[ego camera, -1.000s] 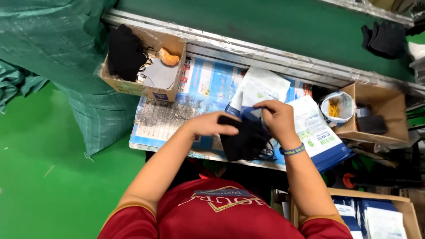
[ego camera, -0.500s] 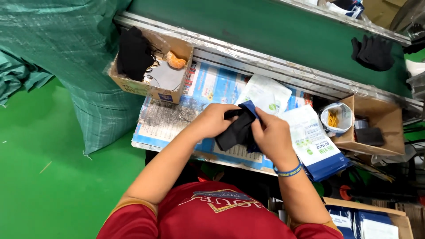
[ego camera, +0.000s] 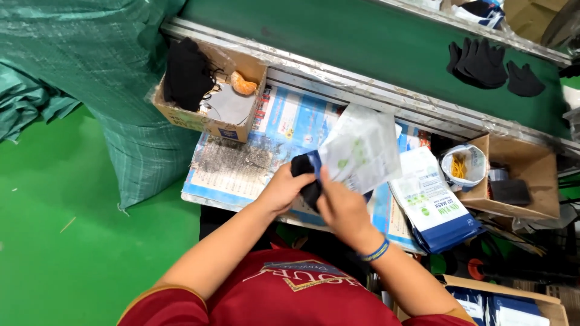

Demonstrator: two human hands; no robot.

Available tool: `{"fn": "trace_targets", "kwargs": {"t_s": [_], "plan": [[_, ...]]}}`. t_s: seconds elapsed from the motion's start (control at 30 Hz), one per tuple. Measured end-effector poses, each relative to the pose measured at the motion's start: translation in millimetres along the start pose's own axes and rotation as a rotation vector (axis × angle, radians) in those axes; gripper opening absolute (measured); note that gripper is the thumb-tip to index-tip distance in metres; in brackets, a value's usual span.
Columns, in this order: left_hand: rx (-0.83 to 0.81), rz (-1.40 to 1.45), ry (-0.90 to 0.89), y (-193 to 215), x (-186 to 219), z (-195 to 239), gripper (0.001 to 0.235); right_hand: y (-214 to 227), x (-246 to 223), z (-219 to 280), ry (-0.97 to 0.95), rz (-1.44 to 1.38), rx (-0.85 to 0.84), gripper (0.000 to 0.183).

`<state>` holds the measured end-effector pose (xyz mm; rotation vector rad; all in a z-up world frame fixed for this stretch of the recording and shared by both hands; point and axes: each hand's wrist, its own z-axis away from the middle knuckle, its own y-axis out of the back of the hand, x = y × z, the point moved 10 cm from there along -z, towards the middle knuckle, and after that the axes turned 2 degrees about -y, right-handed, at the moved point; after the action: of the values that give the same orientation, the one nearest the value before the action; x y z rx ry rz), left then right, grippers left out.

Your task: Manually packaging face masks into individual bags and boxes in a manufacturing facility.

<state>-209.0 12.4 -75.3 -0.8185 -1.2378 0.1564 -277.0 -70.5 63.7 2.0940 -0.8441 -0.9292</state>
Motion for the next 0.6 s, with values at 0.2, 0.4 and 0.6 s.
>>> {"fn": "trace_targets", "kwargs": {"t_s": [0.2, 0.4, 0.6], "plan": [[-0.004, 0.283, 0.0, -14.2, -9.5, -7.8, 0.026, -0.7, 3.2, 8.2, 0.013, -0.023, 0.04, 0.057], [-0.132, 0.074, -0.03, -13.1, -10.4, -21.2, 0.025, 6.3, 10.7, 10.2, -0.075, -0.048, 0.147, 0.052], [-0.013, 0.01, -0.081, -15.2, -10.4, -34.0, 0.024, 11.5, 18.7, 2.2, -0.176, -0.035, 0.121, 0.052]]}}
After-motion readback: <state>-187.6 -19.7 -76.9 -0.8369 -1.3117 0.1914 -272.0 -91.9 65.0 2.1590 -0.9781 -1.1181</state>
